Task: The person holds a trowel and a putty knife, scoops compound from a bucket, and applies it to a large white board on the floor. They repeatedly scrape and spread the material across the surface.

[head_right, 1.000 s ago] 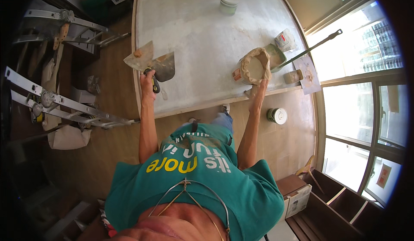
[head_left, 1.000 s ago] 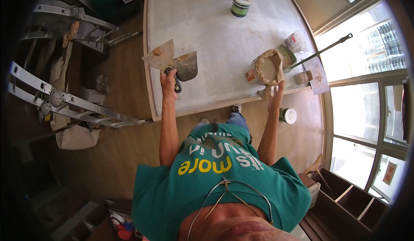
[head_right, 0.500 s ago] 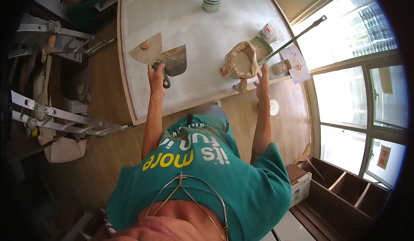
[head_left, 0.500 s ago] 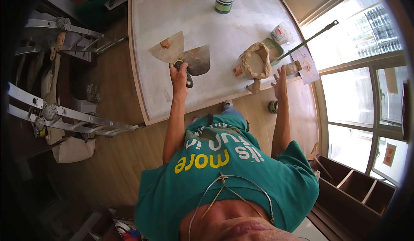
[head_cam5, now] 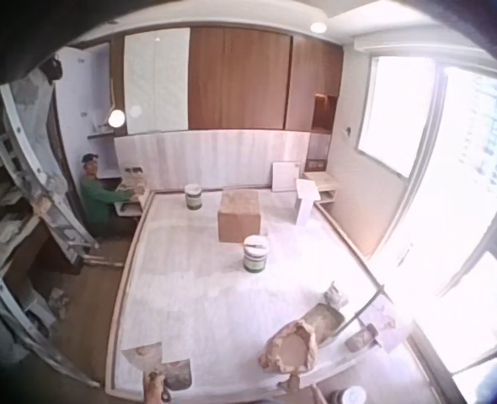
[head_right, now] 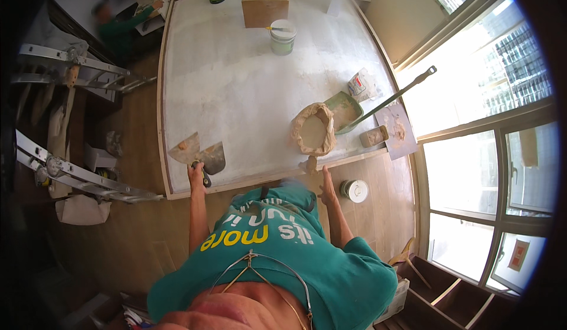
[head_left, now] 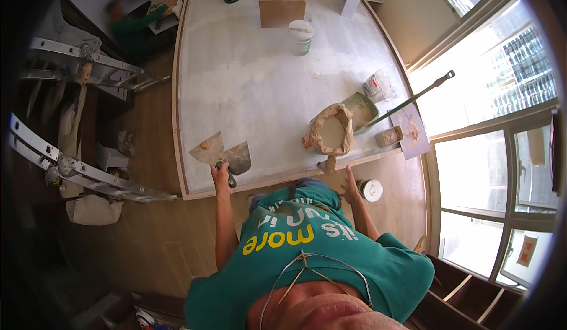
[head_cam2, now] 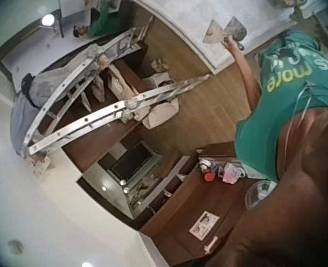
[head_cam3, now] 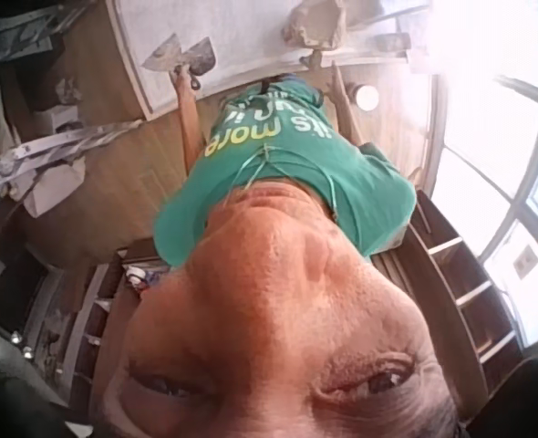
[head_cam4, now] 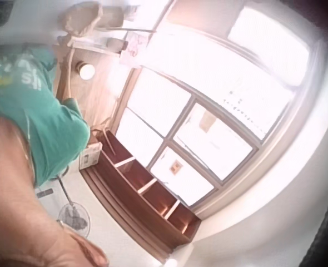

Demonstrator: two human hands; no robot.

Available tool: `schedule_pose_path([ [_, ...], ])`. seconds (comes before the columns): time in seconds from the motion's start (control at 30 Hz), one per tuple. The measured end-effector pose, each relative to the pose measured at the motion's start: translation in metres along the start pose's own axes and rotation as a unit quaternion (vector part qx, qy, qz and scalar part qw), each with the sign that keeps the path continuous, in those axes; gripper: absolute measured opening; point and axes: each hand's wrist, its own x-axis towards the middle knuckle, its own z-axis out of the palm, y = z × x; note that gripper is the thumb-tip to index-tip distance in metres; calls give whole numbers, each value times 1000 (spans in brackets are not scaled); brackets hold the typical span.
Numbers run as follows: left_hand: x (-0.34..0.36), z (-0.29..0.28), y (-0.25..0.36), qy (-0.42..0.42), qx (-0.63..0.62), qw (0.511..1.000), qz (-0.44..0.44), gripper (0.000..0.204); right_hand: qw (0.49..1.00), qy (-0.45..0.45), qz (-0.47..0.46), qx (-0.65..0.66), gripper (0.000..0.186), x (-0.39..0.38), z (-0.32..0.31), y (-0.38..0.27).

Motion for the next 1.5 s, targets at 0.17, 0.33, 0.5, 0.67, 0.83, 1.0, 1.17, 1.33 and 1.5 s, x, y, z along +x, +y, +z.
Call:
schedule_pose_path([
  [0.17, 52, 100, 7, -48, 10, 999, -8, 49, 972, -93, -218, -7, 118, 117, -10, -175],
  [0.33, 136, 215, 131, -51, -9, 992, 119, 41, 947, -55, -313, 44, 122, 103, 23, -409],
  [0.5, 135, 253, 159, -113, -48, 981, 152, 45, 940, -57, -336, 14, 121, 92, 7, -417],
  [0.67, 131, 259, 150, -112, -37, 982, 148, 46, 932, -27, -360, 0, 118, 102, 4, -404],
  [0.83, 132, 216, 134, -97, -42, 987, 125, 50, 866, 86, -492, 17, 107, 73, 49, -392],
  [1.0, 131, 125, 145, -37, -19, 993, 112, 57, 803, 153, -575, 27, 93, 30, 177, -394],
  [1.17, 133, -1, 159, 55, 3, 990, 130, 54, 785, 93, -591, 160, 89, -18, 380, -409],
  [1.33, 131, -102, 158, 100, -18, 985, 137, 55, 738, -235, -624, -103, 93, -95, 629, -364],
  [1.5, 72, -201, 122, 184, -18, 977, 109, 48, 721, -99, -685, 41, 83, -101, 597, -343],
])
